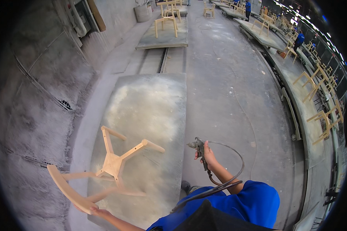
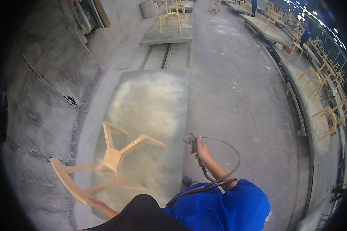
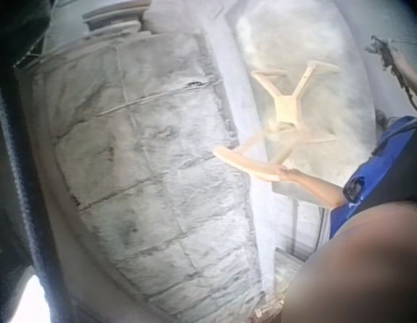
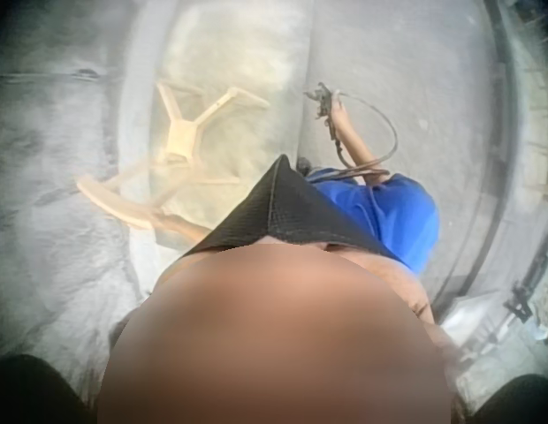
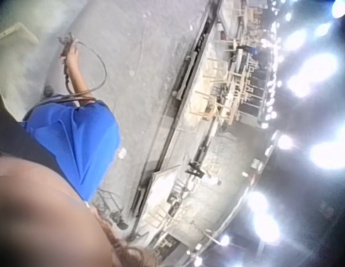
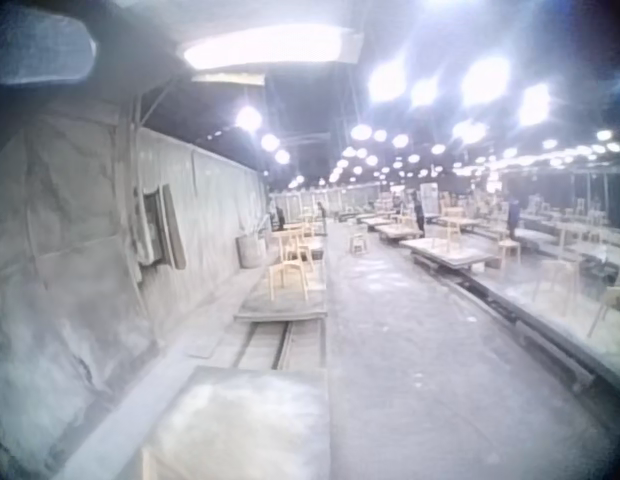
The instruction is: The person uses a spray gun to apply finish to wooden chair frames on a metal table. They rotate and reposition each chair to coat all sides, then move to the next chair and repeat the process.
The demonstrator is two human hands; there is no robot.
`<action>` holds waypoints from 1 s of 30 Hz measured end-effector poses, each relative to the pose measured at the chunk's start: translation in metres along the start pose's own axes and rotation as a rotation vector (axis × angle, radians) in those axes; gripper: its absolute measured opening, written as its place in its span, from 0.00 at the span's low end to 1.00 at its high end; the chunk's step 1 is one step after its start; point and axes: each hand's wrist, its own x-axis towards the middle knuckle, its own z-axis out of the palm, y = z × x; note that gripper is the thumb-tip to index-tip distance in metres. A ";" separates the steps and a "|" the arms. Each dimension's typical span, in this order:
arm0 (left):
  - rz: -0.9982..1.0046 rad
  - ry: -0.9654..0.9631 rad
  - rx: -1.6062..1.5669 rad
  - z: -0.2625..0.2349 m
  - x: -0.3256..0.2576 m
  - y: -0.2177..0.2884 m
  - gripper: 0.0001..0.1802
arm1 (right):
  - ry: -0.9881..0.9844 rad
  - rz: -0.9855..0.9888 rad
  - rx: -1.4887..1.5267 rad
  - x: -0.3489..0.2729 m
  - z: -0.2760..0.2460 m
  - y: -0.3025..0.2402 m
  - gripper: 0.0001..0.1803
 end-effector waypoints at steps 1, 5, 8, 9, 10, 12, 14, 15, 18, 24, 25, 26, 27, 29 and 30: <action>-0.039 -0.013 0.003 0.001 0.000 0.000 0.51 | -0.007 0.002 -0.006 0.007 0.006 -0.002 0.42; -0.063 -0.010 0.031 0.002 -0.001 0.004 0.50 | -0.032 0.005 -0.002 0.029 0.023 -0.008 0.42; -0.038 -0.029 0.055 0.004 0.002 0.006 0.49 | -0.034 0.024 -0.010 0.041 0.032 -0.012 0.42; -0.029 -0.033 0.063 0.004 0.003 0.007 0.49 | -0.028 0.025 -0.001 0.044 0.035 -0.012 0.42; -0.028 -0.030 0.060 0.005 0.002 0.006 0.48 | -0.025 0.025 -0.003 0.046 0.035 -0.013 0.42; -0.021 -0.034 0.052 0.006 0.000 0.004 0.48 | -0.010 0.024 0.000 0.050 0.037 -0.013 0.42; -0.015 -0.033 0.045 0.006 -0.003 0.001 0.47 | 0.023 0.045 0.006 0.052 0.038 -0.012 0.42; -0.008 -0.029 0.036 0.007 -0.005 -0.001 0.46 | 0.014 0.019 0.011 0.055 0.038 -0.013 0.42; 0.008 -0.028 0.021 0.005 -0.005 -0.008 0.45 | 0.024 0.017 0.001 0.058 0.038 -0.012 0.42; 0.027 -0.031 -0.082 -0.003 0.013 -0.031 0.43 | 0.010 0.035 -0.001 0.065 0.037 -0.006 0.41; 0.035 -0.038 -0.106 -0.006 0.017 -0.034 0.43 | -0.009 0.026 -0.003 0.065 0.036 -0.005 0.41; 0.034 -0.038 -0.127 -0.006 0.019 -0.039 0.42 | -0.017 0.027 -0.010 0.065 0.036 -0.003 0.41; 0.038 -0.034 -0.153 -0.008 0.021 -0.043 0.42 | -0.018 0.027 -0.026 0.064 0.035 -0.002 0.41; -0.091 0.016 -0.173 -0.012 0.021 -0.057 0.46 | -0.023 0.033 -0.021 0.062 0.033 0.002 0.41; -0.142 0.023 -0.180 -0.014 0.022 -0.066 0.49 | -0.026 0.034 -0.027 0.060 0.032 0.004 0.42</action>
